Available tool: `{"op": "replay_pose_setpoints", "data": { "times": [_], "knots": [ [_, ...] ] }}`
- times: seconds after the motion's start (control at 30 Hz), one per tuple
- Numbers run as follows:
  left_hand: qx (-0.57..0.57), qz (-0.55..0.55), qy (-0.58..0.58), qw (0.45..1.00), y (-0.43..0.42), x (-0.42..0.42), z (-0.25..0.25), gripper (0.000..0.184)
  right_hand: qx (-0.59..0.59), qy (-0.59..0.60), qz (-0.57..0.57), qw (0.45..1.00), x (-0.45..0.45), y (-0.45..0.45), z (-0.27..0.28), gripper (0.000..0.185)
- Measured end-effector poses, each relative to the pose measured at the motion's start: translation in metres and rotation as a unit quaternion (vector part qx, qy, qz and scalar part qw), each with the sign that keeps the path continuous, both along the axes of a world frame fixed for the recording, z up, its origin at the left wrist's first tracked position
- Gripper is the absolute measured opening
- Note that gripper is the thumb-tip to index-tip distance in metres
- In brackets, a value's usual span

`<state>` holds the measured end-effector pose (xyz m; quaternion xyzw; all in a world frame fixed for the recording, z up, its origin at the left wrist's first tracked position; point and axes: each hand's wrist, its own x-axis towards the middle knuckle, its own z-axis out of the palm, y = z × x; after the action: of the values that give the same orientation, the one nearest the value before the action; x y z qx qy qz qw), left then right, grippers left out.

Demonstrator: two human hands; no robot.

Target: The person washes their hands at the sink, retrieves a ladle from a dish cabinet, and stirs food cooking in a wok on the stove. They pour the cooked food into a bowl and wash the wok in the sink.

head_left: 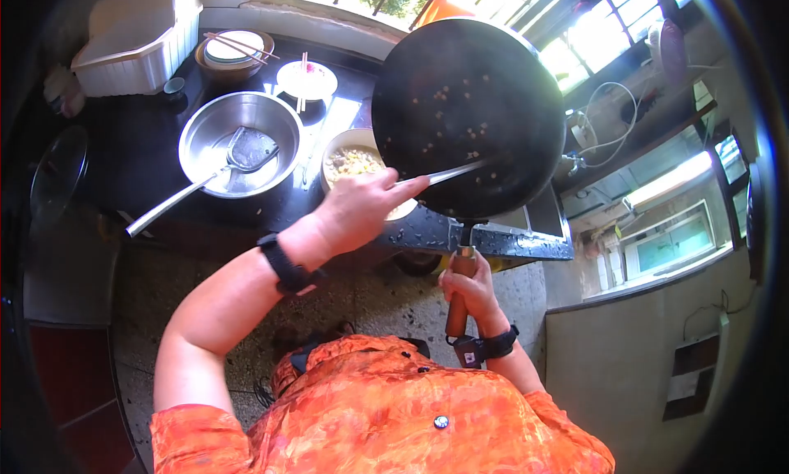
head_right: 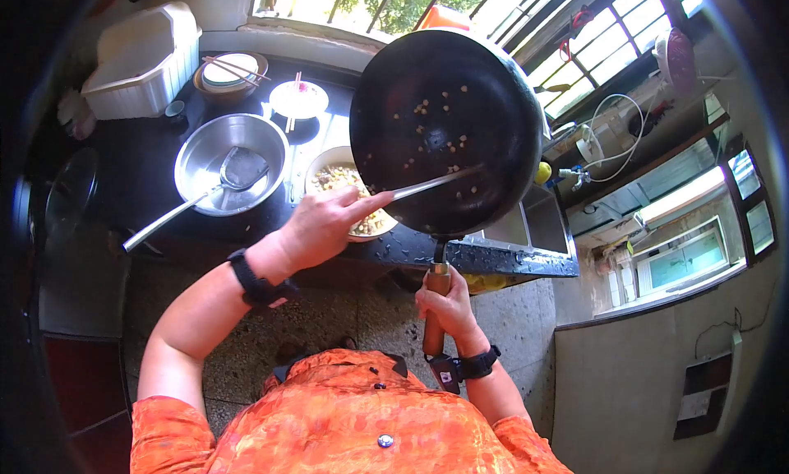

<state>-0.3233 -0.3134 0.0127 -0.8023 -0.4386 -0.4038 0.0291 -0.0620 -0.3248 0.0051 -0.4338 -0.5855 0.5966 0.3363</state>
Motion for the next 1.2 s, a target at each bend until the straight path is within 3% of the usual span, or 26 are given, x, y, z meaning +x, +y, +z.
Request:
{"op": "replay_pose_setpoints", "data": {
  "times": [0.1, 0.2, 0.27, 0.33, 0.47, 0.63, 0.77, 0.87, 0.97, 1.0, 1.13, 1.2],
  "knots": [
    [0.04, 0.033, 0.065, 0.997, -0.007, -0.019, -0.003, 0.051, 0.001, -0.019, 0.007, 1.0, 0.003, 0.002, 0.002, 0.024],
    [0.043, 0.08, 0.052, 0.994, -0.007, -0.018, 0.0, 0.05, 0.015, -0.029, 0.002, 0.999, 0.001, 0.002, 0.005, 0.023],
    [0.067, 0.101, 0.023, 0.992, 0.0, -0.01, 0.007, 0.051, 0.012, -0.041, -0.01, 0.999, 0.0, 0.002, 0.006, 0.023],
    [0.077, 0.192, -0.021, 0.978, 0.014, -0.005, 0.01, 0.053, 0.018, -0.047, -0.01, 0.999, -0.001, 0.002, 0.006, 0.023],
    [0.095, 0.211, -0.119, 0.966, 0.04, -0.001, 0.002, 0.054, 0.028, -0.082, -0.009, 0.996, 0.0, 0.0, 0.003, 0.022],
    [-0.024, 0.157, -0.055, 0.986, 0.004, -0.002, -0.022, 0.061, 0.019, -0.066, -0.01, 0.998, 0.002, -0.001, -0.002, 0.022],
    [-0.014, 0.104, -0.003, 0.994, -0.017, -0.015, -0.033, 0.061, 0.018, -0.073, -0.007, 0.997, 0.0, -0.004, -0.002, 0.023],
    [-0.031, 0.152, -0.061, 0.986, -0.003, -0.013, -0.022, 0.052, 0.023, -0.071, -0.006, 0.997, -0.003, -0.006, -0.001, 0.025],
    [0.052, 0.14, -0.215, 0.965, 0.024, -0.005, -0.009, 0.05, 0.031, -0.076, -0.019, 0.996, -0.007, -0.008, -0.003, 0.022],
    [0.053, 0.14, -0.214, 0.965, 0.022, -0.004, -0.008, 0.05, 0.031, -0.075, -0.019, 0.997, -0.009, -0.009, -0.004, 0.022],
    [-0.014, 0.119, -0.155, 0.981, -0.007, 0.002, -0.018, 0.05, 0.025, -0.059, -0.021, 0.998, -0.017, -0.012, -0.01, 0.023],
    [-0.007, 0.099, -0.042, 0.994, -0.024, -0.001, -0.025, 0.053, 0.019, -0.052, -0.017, 0.998, -0.018, -0.013, -0.012, 0.025]
  ]
}}
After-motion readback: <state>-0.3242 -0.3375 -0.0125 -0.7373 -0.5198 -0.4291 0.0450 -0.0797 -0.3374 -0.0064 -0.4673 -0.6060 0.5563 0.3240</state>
